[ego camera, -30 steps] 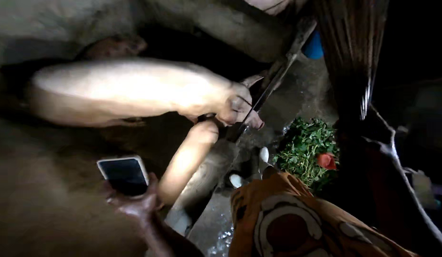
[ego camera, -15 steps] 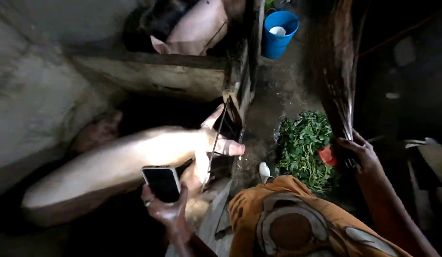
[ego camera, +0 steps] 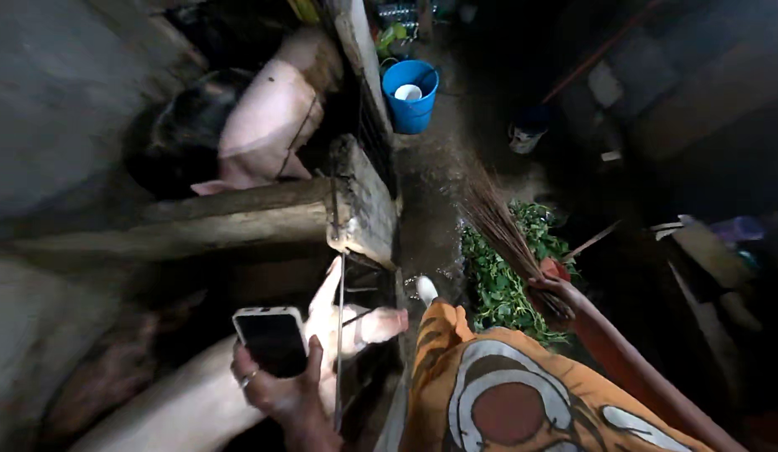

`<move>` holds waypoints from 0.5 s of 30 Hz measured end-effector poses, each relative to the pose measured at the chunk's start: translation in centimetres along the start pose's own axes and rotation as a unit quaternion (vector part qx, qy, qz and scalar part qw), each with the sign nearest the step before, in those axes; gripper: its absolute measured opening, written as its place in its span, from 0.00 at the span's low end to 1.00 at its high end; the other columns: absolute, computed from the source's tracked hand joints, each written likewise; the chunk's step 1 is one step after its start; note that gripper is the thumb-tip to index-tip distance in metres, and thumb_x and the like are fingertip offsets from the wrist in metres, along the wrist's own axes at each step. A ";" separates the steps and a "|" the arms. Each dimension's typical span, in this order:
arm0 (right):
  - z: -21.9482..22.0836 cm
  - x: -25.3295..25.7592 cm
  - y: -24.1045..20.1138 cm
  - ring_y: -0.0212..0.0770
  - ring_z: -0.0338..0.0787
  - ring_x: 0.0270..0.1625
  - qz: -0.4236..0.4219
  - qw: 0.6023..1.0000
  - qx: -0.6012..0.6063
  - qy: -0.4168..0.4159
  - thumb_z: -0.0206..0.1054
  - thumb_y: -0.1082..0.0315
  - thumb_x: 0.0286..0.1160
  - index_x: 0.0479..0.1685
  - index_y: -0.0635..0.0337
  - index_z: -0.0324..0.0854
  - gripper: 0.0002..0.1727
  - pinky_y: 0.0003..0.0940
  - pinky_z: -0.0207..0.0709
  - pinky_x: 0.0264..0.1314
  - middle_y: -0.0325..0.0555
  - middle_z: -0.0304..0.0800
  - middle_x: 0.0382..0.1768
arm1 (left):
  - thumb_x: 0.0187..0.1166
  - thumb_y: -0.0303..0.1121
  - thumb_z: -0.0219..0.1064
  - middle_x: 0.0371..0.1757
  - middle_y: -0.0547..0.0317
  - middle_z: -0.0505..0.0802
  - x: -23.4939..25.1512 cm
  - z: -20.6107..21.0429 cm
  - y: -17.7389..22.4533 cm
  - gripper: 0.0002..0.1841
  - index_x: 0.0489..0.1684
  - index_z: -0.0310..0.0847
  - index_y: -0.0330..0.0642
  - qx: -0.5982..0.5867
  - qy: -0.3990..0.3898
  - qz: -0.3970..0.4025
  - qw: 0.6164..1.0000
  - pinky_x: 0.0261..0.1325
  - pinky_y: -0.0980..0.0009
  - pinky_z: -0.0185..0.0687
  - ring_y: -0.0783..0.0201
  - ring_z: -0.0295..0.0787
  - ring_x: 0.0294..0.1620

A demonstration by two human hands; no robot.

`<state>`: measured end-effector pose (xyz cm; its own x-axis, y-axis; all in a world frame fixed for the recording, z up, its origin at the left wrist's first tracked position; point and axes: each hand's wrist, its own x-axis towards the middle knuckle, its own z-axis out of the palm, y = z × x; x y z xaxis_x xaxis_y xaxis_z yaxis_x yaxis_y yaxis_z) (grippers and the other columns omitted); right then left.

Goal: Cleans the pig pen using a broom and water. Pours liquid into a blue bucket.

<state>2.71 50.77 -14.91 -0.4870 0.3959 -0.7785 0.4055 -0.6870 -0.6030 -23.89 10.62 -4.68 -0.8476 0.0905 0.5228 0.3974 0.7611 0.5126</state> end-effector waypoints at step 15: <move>6.8 17.7 -18.0 0.37 0.89 0.29 0.032 0.999 -0.014 0.029 0.55 0.62 0.89 0.70 0.60 0.71 0.18 0.32 0.86 0.30 0.47 0.87 0.34 | 0.54 0.50 0.79 0.77 0.12 0.70 23.0 20.2 5.3 0.57 0.78 0.57 0.10 -0.051 -0.009 -0.007 0.999 0.85 0.55 0.59 0.30 0.67 0.81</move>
<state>-18.52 66.00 -16.68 -0.4146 0.3870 -0.8236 0.4568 -0.6942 -0.5562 -48.37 29.69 -3.64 -0.8597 0.0921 0.5024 0.4175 0.6934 0.5872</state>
